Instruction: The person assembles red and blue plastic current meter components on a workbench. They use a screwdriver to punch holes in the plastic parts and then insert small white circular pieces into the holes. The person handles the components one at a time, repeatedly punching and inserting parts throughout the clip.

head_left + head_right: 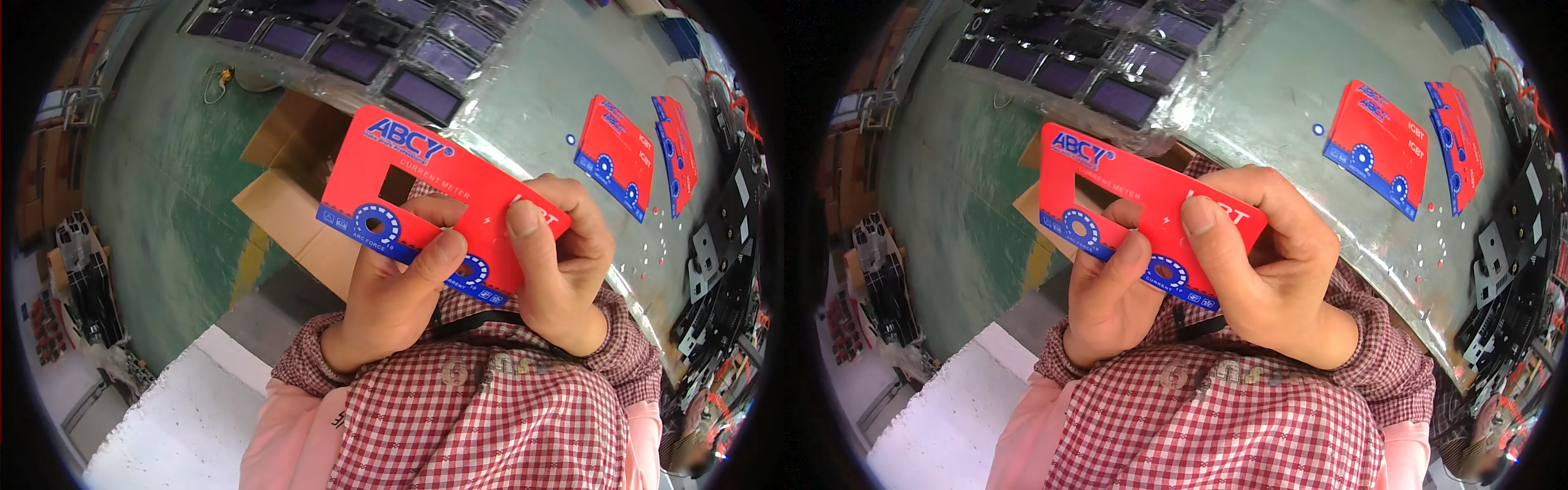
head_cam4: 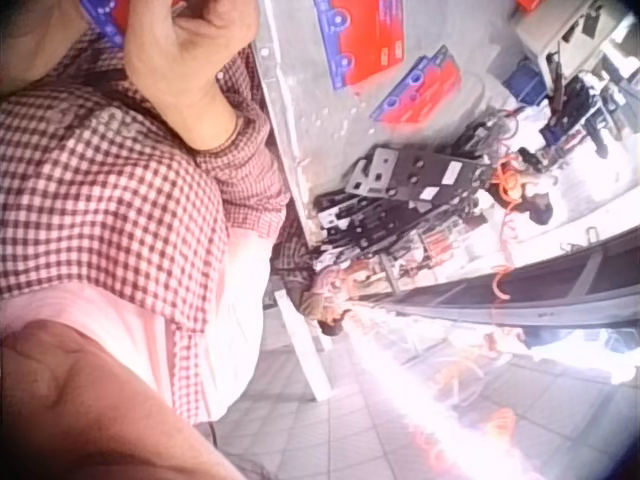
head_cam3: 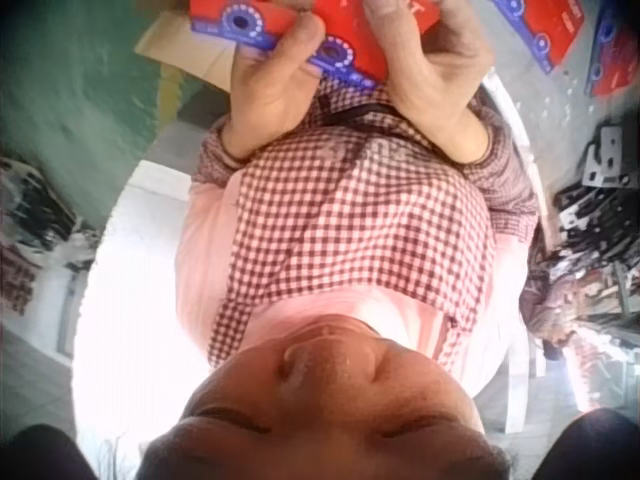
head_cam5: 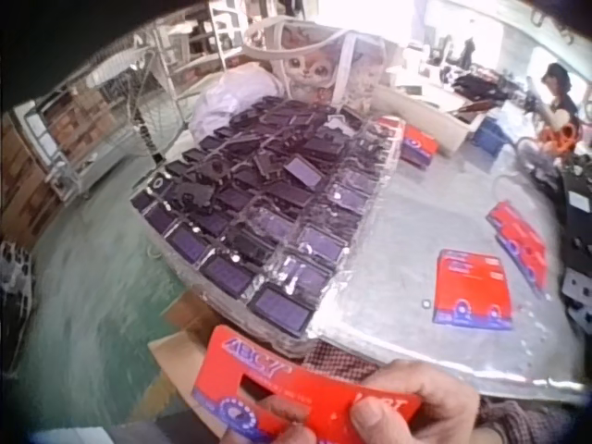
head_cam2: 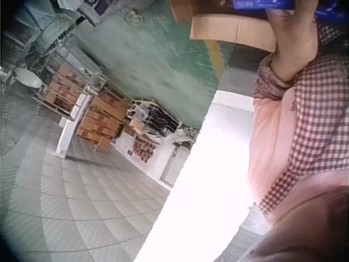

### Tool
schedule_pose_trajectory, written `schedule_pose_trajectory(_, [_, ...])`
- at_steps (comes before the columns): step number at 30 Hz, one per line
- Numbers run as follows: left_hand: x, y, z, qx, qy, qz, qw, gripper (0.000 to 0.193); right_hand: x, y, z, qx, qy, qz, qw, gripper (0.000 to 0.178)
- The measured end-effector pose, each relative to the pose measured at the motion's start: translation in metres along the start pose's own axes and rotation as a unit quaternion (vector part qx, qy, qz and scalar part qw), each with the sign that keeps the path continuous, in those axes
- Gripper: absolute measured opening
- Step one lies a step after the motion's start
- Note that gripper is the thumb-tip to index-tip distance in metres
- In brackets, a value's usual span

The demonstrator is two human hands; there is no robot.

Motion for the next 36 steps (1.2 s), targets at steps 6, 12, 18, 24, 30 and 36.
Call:
schedule_pose_trajectory(6, [0.011, -0.002, -0.019, 0.027, 0.076, 0.044, 0.996, 0.020, 0.010, 0.005, 0.019, 0.012, 0.066, 0.023, 0.997, 0.008])
schedule_pose_trajectory(12, [0.023, -0.008, -0.032, 0.010, 0.018, 0.019, 1.000, 0.021, 0.011, 0.002, 0.036, -0.055, 0.134, 0.111, 0.983, 0.016])
schedule_pose_trajectory(18, [0.038, -0.012, -0.036, 0.014, -0.130, -0.034, 0.991, 0.021, 0.035, 0.011, 0.061, -0.015, 0.448, 0.272, 0.852, 0.036])
schedule_pose_trajectory(24, [0.049, -0.017, -0.050, 0.031, -0.170, -0.053, 0.983, 0.021, 0.032, 0.016, 0.077, -0.048, 0.445, 0.275, 0.851, 0.039])
schedule_pose_trajectory(30, [0.061, -0.021, -0.060, 0.038, -0.222, -0.095, 0.970, 0.020, 0.028, 0.017, 0.093, -0.067, 0.393, 0.268, 0.877, 0.032])
schedule_pose_trajectory(36, [0.069, -0.025, -0.070, 0.004, -0.225, -0.080, 0.971, 0.016, 0.023, 0.013, 0.099, -0.072, 0.387, 0.244, 0.886, 0.025])
Point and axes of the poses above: each hand's wrist, its own y-axis away from the middle knuckle, its own z-axis out of the back of the hand, x = y × z, the point moved 3 cm from there along -y, towards the middle knuckle, and after that the axes turned 4 degrees about -z, right-handed, at the moved point
